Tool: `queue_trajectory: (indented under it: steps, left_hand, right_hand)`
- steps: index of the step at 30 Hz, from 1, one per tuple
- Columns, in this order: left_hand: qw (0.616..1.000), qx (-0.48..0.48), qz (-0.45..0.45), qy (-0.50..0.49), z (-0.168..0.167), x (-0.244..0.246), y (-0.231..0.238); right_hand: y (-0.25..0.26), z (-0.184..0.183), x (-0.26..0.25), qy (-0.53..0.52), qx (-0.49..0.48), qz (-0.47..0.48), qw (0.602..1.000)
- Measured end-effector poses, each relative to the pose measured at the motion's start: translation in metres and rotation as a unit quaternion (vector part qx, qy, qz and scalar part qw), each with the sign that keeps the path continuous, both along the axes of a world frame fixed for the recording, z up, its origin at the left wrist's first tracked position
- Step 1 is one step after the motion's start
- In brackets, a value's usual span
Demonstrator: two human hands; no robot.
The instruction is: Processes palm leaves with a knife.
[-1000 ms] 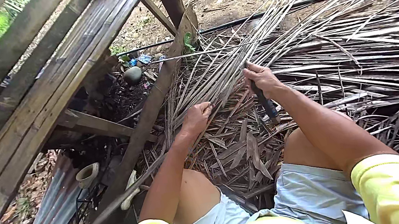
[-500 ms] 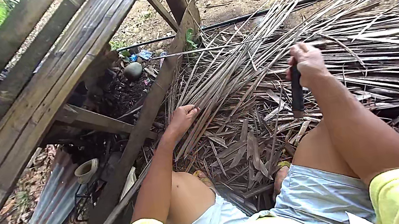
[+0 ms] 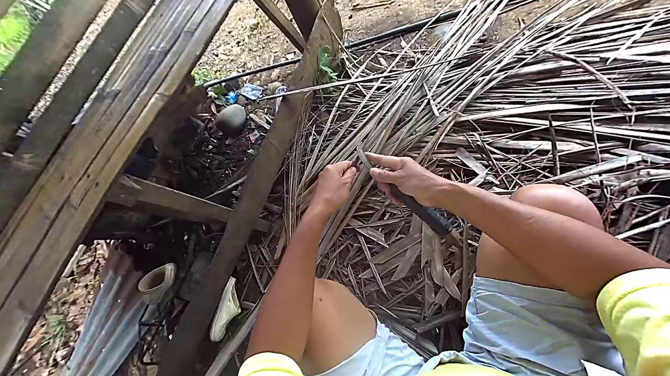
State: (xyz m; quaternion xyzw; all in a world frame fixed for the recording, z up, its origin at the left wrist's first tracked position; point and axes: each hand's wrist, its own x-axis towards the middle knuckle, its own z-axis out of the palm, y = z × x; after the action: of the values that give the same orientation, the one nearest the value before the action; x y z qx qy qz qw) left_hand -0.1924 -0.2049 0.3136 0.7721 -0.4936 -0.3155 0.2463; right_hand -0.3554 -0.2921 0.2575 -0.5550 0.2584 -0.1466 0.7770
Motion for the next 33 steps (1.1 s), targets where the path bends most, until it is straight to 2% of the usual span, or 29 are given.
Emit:
queue_trajectory:
  steps: [7,14,20,23,25,27,29,31,33]
  left_hand:
    - [0.983,0.021,0.007,0.185,0.013,0.000,0.007]
    - [0.966,0.023,-0.025,0.258,0.020,0.011,0.020]
    - [0.967,0.046,-0.048,0.246,0.031,0.019,0.035]
    - [0.972,0.037,-0.037,0.228,0.030,0.030,0.043]
    - [0.986,0.001,-0.009,0.166,0.025,0.033,0.043]
    - [0.999,-0.028,0.006,0.038,0.016,0.029,0.036]
    - [0.997,-0.026,-0.002,-0.068,0.009,0.021,0.025]
    - [0.993,-0.004,-0.016,-0.121,0.003,0.010,0.017]
    - [0.985,0.013,-0.036,-0.168,0.001,-0.002,0.013]
  right_hand:
    - [-0.015,-0.007,-0.002,0.001,-0.048,-0.087,0.995]
    - [-0.061,0.000,-0.027,-0.017,-0.029,-0.179,0.983]
    - [-0.105,0.003,-0.061,-0.035,-0.028,-0.289,0.956]
    - [-0.131,0.003,-0.088,-0.049,-0.031,-0.385,0.921]
    - [-0.133,0.012,-0.099,-0.032,-0.029,-0.426,0.904]
    - [-0.116,0.021,-0.095,-0.006,-0.040,-0.388,0.921]
    - [-0.085,0.027,-0.080,-0.007,-0.069,-0.277,0.958]
    - [-0.050,0.028,-0.061,-0.008,-0.087,-0.148,0.985]
    - [-0.023,0.025,-0.045,-0.005,-0.083,-0.043,0.996]
